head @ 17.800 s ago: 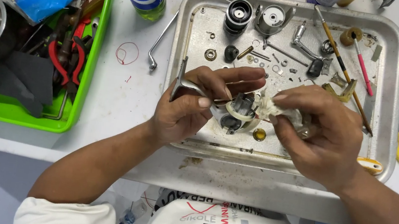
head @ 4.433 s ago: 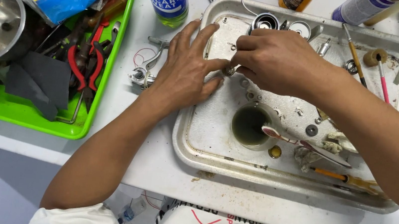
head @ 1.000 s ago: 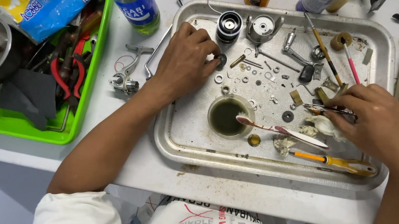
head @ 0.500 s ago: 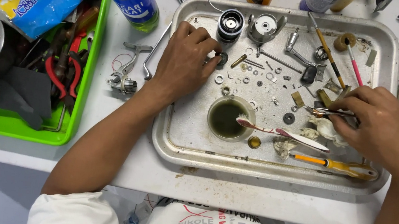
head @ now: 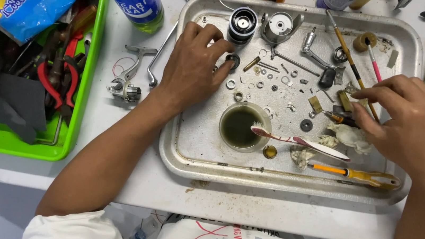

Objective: Cleaning and reassembling small mechanical components of a fishing reel using a toothbrush and cloth.

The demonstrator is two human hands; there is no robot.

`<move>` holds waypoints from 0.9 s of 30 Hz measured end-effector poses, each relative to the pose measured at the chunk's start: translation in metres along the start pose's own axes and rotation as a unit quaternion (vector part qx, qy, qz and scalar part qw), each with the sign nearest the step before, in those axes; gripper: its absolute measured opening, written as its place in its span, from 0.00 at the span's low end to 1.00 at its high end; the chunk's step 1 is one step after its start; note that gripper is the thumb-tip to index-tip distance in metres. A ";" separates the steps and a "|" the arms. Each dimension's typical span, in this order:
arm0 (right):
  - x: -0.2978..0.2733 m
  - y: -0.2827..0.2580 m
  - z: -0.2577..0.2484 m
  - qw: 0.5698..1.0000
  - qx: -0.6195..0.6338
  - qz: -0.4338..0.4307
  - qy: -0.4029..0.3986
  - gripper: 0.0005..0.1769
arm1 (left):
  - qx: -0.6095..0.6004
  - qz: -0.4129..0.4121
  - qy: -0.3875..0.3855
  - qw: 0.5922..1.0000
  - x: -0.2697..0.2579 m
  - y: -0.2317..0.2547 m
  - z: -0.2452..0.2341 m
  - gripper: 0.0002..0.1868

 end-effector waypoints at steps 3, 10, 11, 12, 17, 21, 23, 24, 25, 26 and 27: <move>0.007 0.001 -0.002 1.000 0.010 0.013 0.009 0.10 | -0.002 -0.002 0.000 1.000 0.000 -0.001 0.000 0.16; 0.046 -0.024 0.002 0.998 0.044 -0.018 -0.028 0.15 | -0.007 0.000 0.014 1.000 -0.002 0.000 -0.002 0.14; 0.057 -0.031 0.005 0.995 0.051 -0.028 -0.075 0.19 | -0.008 -0.001 0.016 1.000 0.000 -0.001 -0.002 0.14; 0.070 -0.040 0.006 0.996 0.051 -0.030 -0.074 0.19 | -0.006 -0.001 0.017 1.000 0.000 -0.002 -0.002 0.14; 0.124 -0.082 0.020 0.978 0.066 -0.055 -0.192 0.17 | -0.018 -0.006 0.012 1.000 -0.001 -0.002 -0.001 0.15; 0.143 -0.095 0.032 0.974 0.038 -0.081 -0.207 0.16 | -0.020 -0.002 0.023 1.000 0.000 0.000 -0.007 0.15; 0.147 -0.101 0.037 0.965 0.020 -0.082 -0.247 0.16 | -0.003 0.007 0.025 1.000 0.000 -0.001 -0.003 0.15; 0.147 -0.102 0.037 0.965 0.019 -0.083 -0.249 0.16 | -0.005 0.005 0.026 1.000 -0.001 -0.001 -0.004 0.15; 0.148 -0.103 0.036 0.965 0.000 -0.092 -0.247 0.16 | -0.004 0.007 0.028 1.000 -0.001 0.000 -0.005 0.15; 0.148 -0.105 0.035 0.964 -0.019 -0.101 -0.244 0.15 | -0.003 0.008 0.031 0.999 -0.001 0.001 -0.006 0.15; 0.150 -0.106 0.035 0.964 -0.020 -0.101 -0.245 0.15 | -0.003 0.008 0.032 0.999 0.000 0.000 -0.005 0.15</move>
Point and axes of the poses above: each hand's wrist, its own x-axis towards the middle knuckle, its own z-axis out of the palm, y = z × x, the point moved 6 cm from there along x, towards the middle knuckle, and after that the axes turned 10 degrees about -y, right-handed, at the moved point
